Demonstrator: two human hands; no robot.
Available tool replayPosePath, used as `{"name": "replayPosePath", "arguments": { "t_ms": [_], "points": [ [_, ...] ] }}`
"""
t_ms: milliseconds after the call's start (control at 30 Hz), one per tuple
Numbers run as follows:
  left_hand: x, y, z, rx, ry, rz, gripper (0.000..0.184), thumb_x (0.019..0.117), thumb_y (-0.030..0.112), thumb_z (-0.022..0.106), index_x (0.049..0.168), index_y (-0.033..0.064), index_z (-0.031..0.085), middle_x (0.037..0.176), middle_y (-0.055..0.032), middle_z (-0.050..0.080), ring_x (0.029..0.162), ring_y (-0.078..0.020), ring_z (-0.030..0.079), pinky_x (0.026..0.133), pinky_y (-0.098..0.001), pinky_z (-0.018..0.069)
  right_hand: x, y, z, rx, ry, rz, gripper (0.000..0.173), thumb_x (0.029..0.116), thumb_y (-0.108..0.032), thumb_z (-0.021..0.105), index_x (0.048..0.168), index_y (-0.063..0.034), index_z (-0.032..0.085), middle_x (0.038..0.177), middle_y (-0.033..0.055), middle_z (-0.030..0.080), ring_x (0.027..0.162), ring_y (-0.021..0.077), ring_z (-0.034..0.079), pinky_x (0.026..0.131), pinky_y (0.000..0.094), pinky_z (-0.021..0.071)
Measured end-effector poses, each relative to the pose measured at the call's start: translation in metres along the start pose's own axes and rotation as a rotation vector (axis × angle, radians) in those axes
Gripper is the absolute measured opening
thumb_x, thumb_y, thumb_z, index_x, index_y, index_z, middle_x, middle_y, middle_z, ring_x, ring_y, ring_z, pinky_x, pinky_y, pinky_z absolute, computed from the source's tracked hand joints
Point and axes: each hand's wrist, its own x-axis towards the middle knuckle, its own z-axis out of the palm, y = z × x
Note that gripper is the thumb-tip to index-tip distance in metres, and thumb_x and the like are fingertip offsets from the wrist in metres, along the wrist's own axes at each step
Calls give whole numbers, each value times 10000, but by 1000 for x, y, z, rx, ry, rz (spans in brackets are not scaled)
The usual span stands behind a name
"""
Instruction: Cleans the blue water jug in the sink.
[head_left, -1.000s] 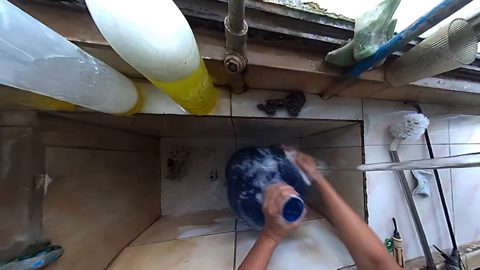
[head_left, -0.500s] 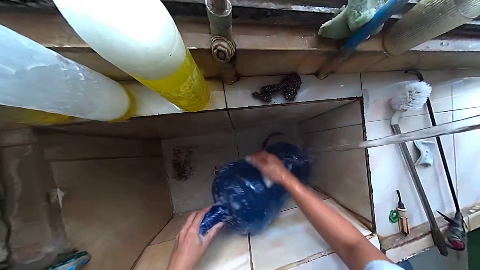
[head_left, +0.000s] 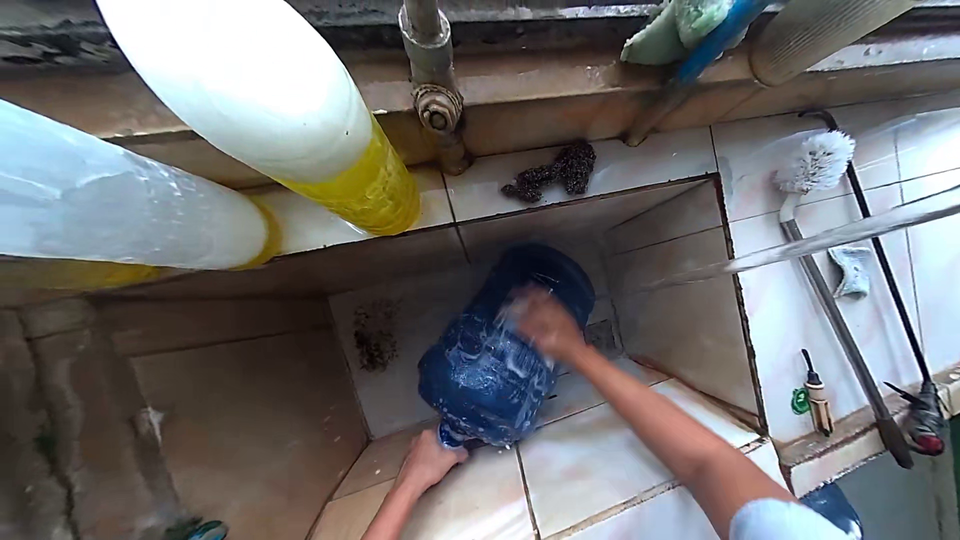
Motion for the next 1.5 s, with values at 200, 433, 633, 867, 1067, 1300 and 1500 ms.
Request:
{"name": "replayPosePath", "arguments": {
  "t_ms": [200, 433, 633, 867, 1067, 1300, 1500],
  "points": [
    [-19, 26, 13, 182, 216, -38, 734, 824, 288, 825, 1398, -48, 513, 1215, -292, 670, 1141, -469, 654, 974, -641, 499, 17, -60, 23, -30, -24, 114, 305, 1039, -242, 558, 1272, -147, 731, 1473, 98, 590, 1445, 291, 463, 1224, 493, 351],
    [-6, 15, 15, 290, 173, 35, 784, 823, 243, 784, 1444, -89, 440, 1246, -301, 649, 1156, -458, 651, 984, -617, 505, 27, 54, -18, -273, 183, 261, 388, 1060, -198, 453, 1397, -166, 643, 1588, 153, 451, 1513, 378, 341, 1222, 585, 296],
    [6, 6, -3, -627, -553, 0, 253, 808, 75, 669, 1052, 53, 605, 772, -40, 698, 660, -147, 689, 645, -306, 599, -57, -74, 29, 160, 84, -208, 392, 1083, -306, 451, 1272, -109, 732, 1393, 126, 657, 1389, 311, 544, 1210, 492, 375],
    [18, 8, 3, -444, -317, -14, 382, 804, 151, 782, 1122, 4, 629, 844, -86, 711, 726, -184, 701, 712, -359, 604, 52, 31, -25, -259, 101, 253, 338, 1065, -257, 512, 1309, -119, 701, 1479, 160, 569, 1421, 368, 476, 1187, 543, 378],
    [-34, 43, 23, 255, 157, -56, 818, 826, 200, 813, 1470, -88, 400, 1337, -312, 589, 1216, -460, 613, 1020, -603, 491, -31, -42, 19, 100, 77, -70, 342, 1018, -142, 495, 1232, -51, 746, 1372, 114, 673, 1366, 300, 569, 1207, 478, 384],
    [7, 14, 8, -109, -108, 122, 550, 715, 174, 860, 1193, -7, 658, 1027, -147, 732, 957, -261, 718, 893, -480, 584, 5, 3, -12, -161, 164, 246, 429, 1068, -276, 494, 1447, -100, 587, 1542, 145, 509, 1472, 329, 417, 1217, 529, 343],
    [47, -12, 6, -625, -358, 20, 525, 750, 139, 804, 1217, 25, 591, 935, -77, 717, 804, -161, 695, 759, -345, 594, -55, 32, 7, -141, 191, -147, 416, 1070, -290, 428, 1378, -146, 668, 1474, 132, 591, 1423, 328, 501, 1212, 538, 359]
  ]
}}
